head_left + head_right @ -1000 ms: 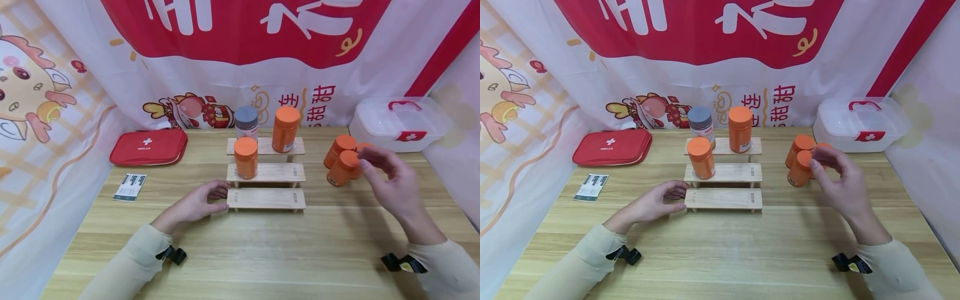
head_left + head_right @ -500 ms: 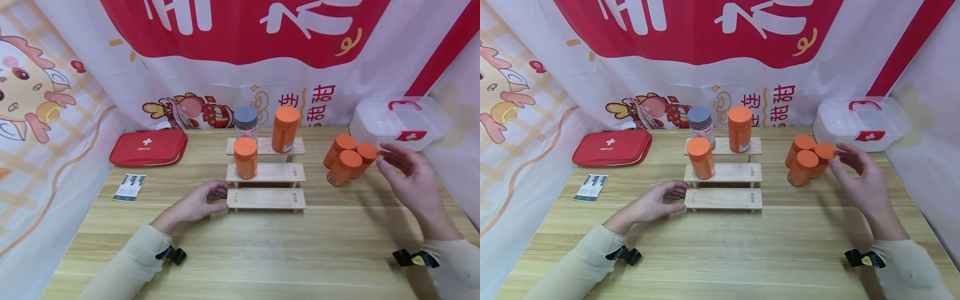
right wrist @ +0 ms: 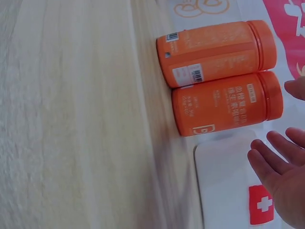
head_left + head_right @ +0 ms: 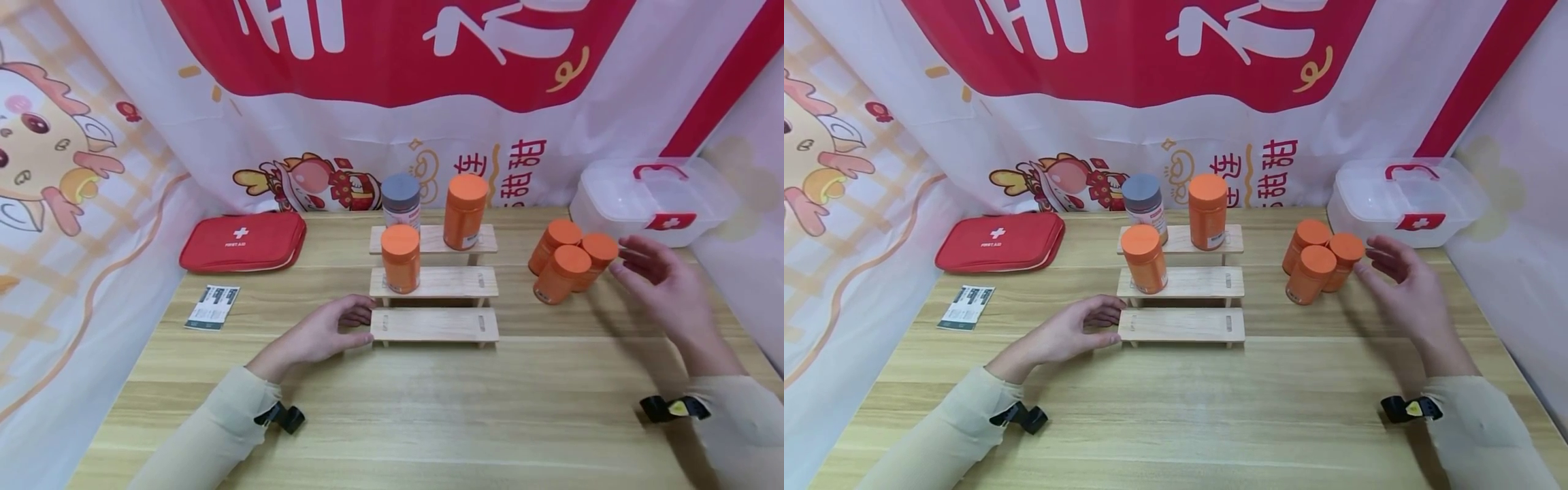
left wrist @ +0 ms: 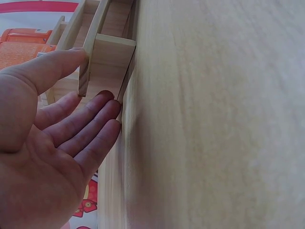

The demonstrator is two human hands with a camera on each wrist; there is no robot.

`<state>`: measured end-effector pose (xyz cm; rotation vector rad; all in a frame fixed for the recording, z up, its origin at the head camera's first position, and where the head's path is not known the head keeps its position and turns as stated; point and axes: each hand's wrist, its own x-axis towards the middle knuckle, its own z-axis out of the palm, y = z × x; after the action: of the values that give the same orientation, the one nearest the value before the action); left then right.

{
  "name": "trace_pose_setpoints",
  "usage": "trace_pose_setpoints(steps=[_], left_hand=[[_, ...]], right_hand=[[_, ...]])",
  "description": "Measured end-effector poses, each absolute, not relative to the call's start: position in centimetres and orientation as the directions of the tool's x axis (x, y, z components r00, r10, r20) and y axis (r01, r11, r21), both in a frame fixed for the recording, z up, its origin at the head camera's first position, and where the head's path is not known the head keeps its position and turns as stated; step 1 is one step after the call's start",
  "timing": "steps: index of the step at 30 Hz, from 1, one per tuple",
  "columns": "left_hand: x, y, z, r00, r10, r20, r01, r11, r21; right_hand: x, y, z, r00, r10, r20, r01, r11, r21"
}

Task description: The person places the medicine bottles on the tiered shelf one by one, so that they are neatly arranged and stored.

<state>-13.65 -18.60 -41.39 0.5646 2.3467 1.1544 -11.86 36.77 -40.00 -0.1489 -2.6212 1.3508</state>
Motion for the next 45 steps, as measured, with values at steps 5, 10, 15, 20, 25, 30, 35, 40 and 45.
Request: trace_pose_setpoints(steps=[5,10,15,20,25,30,35,40,45], left_hand=[[-13.6,-18.7,-41.5,-0.811,0.541,-0.222,0.155,0.565,0.810],[-13.6,-18.6,-41.5,-0.813,0.540,-0.218,0.159,0.566,0.809],[-13.6,-18.6,-41.6,-0.812,0.542,-0.214,0.161,0.562,0.811],[-13.7,-18.5,-41.5,-0.816,0.536,-0.218,0.156,0.567,0.809],[-13.7,-18.5,-41.5,-0.817,0.532,-0.222,0.150,0.568,0.809],[-13.7,-18.6,-41.5,-0.815,0.537,-0.218,0.155,0.566,0.810],[-13.7,-18.6,-41.7,-0.812,0.546,-0.207,0.169,0.560,0.811],[-13.6,-18.7,-41.6,-0.810,0.550,-0.205,0.169,0.554,0.815],[-13.6,-18.7,-41.6,-0.808,0.554,-0.199,0.173,0.547,0.819]], right_hand=[[-12.7,36.9,-40.5,-0.990,0.138,0.042,0.051,0.609,-0.792],[-13.5,37.2,-41.2,-0.996,0.087,0.003,0.052,0.627,-0.777],[-14.2,37.4,-41.5,-0.999,0.053,0.006,0.031,0.667,-0.744],[-14.5,37.2,-41.4,-0.998,0.041,-0.048,0.063,0.707,-0.704],[-14.6,37.2,-41.5,-0.997,0.046,-0.058,0.073,0.704,-0.707],[-14.7,37.2,-41.5,-0.996,0.058,-0.062,0.085,0.713,-0.696],[-14.5,37.2,-41.5,-0.996,0.061,-0.065,0.089,0.717,-0.691],[-14.4,37.1,-41.5,-0.996,0.067,-0.062,0.092,0.719,-0.689],[-14.1,37.3,-41.5,-0.996,0.072,-0.045,0.083,0.713,-0.696]])
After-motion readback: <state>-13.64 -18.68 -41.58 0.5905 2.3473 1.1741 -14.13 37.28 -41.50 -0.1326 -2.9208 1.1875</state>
